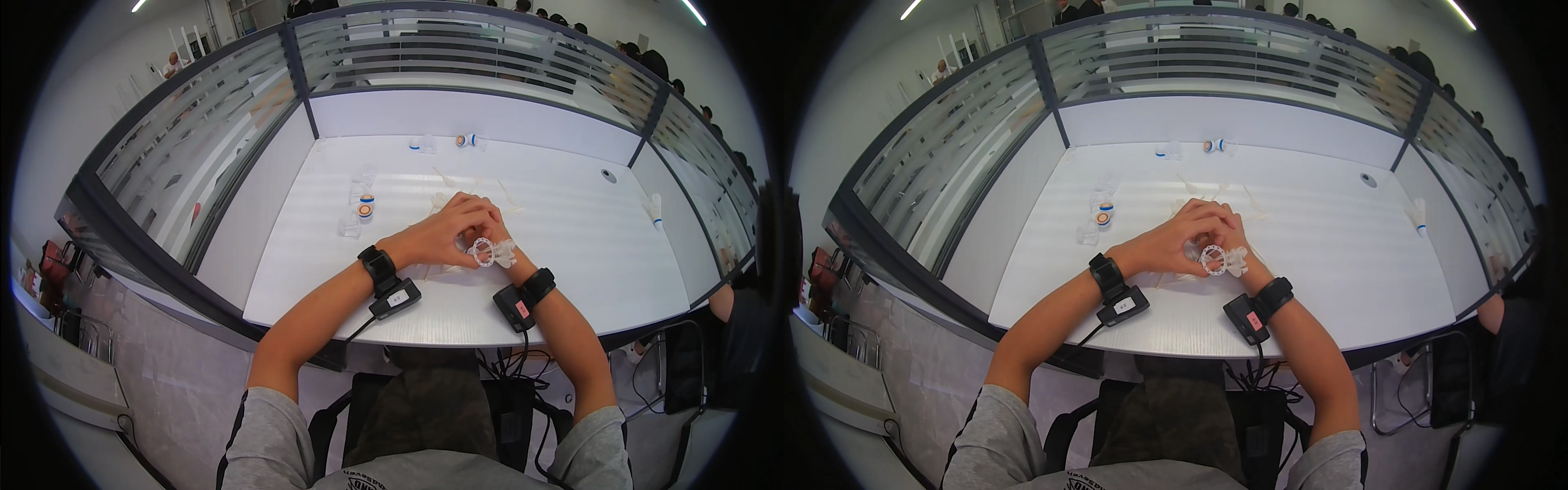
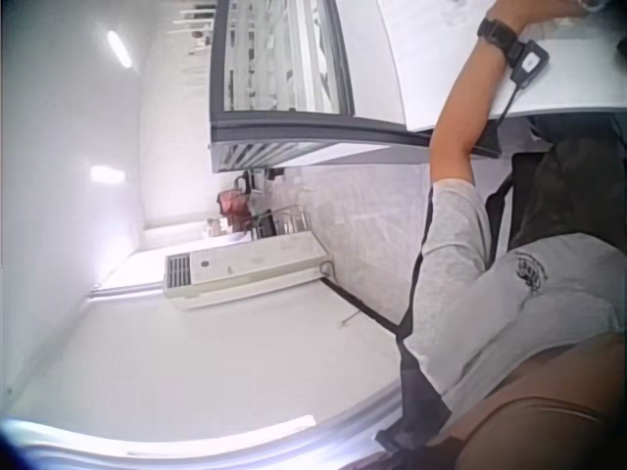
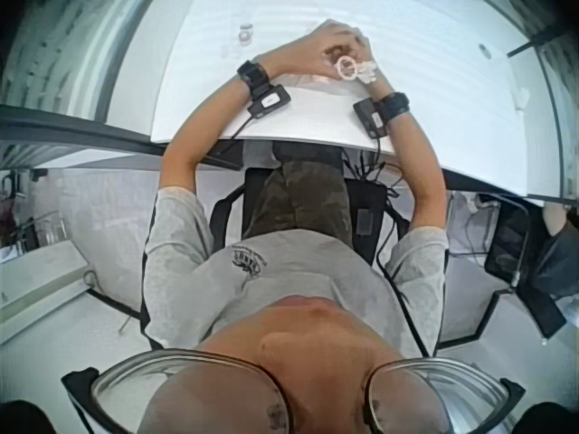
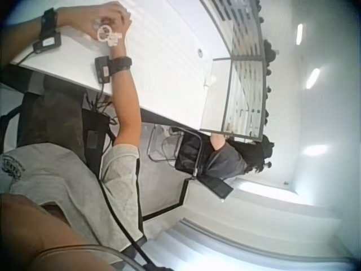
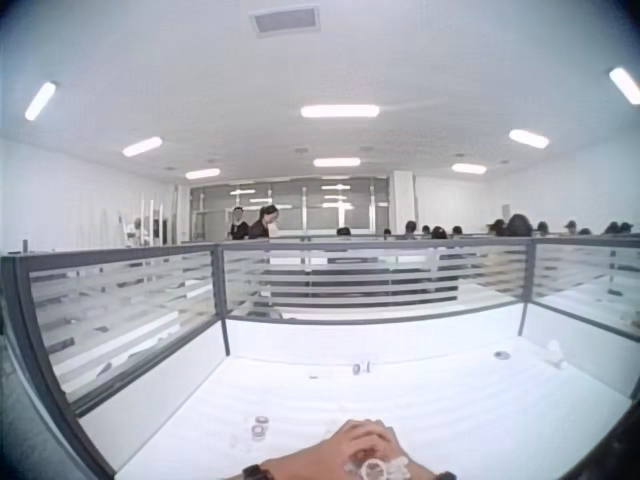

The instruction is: Assembling a badminton shuttlecock by inserting white feathers into a base and securing them with blue tape.

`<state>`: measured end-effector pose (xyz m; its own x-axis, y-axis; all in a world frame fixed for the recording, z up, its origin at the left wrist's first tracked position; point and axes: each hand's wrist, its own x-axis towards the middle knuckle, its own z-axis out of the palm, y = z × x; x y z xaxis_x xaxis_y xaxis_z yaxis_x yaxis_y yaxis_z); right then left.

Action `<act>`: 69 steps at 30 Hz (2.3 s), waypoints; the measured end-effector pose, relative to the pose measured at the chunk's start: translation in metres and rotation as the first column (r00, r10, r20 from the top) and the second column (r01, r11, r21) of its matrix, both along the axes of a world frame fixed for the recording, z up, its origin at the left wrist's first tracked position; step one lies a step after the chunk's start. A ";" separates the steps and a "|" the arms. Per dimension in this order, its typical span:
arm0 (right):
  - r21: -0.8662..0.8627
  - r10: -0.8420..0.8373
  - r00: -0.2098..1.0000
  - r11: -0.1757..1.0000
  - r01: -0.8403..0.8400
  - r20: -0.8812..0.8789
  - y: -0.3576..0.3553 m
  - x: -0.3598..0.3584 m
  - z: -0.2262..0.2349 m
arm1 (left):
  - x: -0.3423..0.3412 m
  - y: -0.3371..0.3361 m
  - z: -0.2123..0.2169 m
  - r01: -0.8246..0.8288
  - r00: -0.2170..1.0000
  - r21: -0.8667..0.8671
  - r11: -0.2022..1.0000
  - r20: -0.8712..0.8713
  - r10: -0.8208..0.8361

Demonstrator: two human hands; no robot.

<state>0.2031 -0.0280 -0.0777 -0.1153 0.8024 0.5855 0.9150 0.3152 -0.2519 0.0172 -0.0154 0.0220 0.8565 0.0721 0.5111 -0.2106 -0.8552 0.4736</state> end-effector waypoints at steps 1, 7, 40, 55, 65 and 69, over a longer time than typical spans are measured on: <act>-0.001 -0.007 1.000 1.000 0.007 0.005 0.001 0.002 -0.003 | 0.000 -0.003 0.001 -0.019 0.999 -0.118 0.993 -0.045 0.014; -0.020 -0.005 1.000 1.000 0.005 -0.028 -0.002 -0.008 0.007 | -0.006 -0.001 0.003 -0.064 0.995 -0.224 0.973 -0.089 0.045; -0.019 -0.022 0.759 1.000 0.013 -0.650 -0.022 -0.013 0.050 | -0.009 0.024 -0.031 -0.026 0.961 -0.722 0.692 0.173 0.217; -0.007 0.039 0.486 0.996 -0.094 -0.873 -0.044 -0.028 0.083 | -0.005 0.031 -0.032 -0.230 0.858 -0.770 0.595 0.128 0.498; -0.001 0.083 0.549 0.989 -0.150 -0.832 -0.043 -0.023 0.075 | -0.005 0.027 -0.032 -0.322 0.803 -0.623 0.713 0.218 0.554; -0.036 0.035 0.558 0.993 -0.116 -0.829 -0.044 -0.024 0.079 | -0.010 0.020 -0.021 -0.338 0.842 -0.720 0.607 0.057 0.536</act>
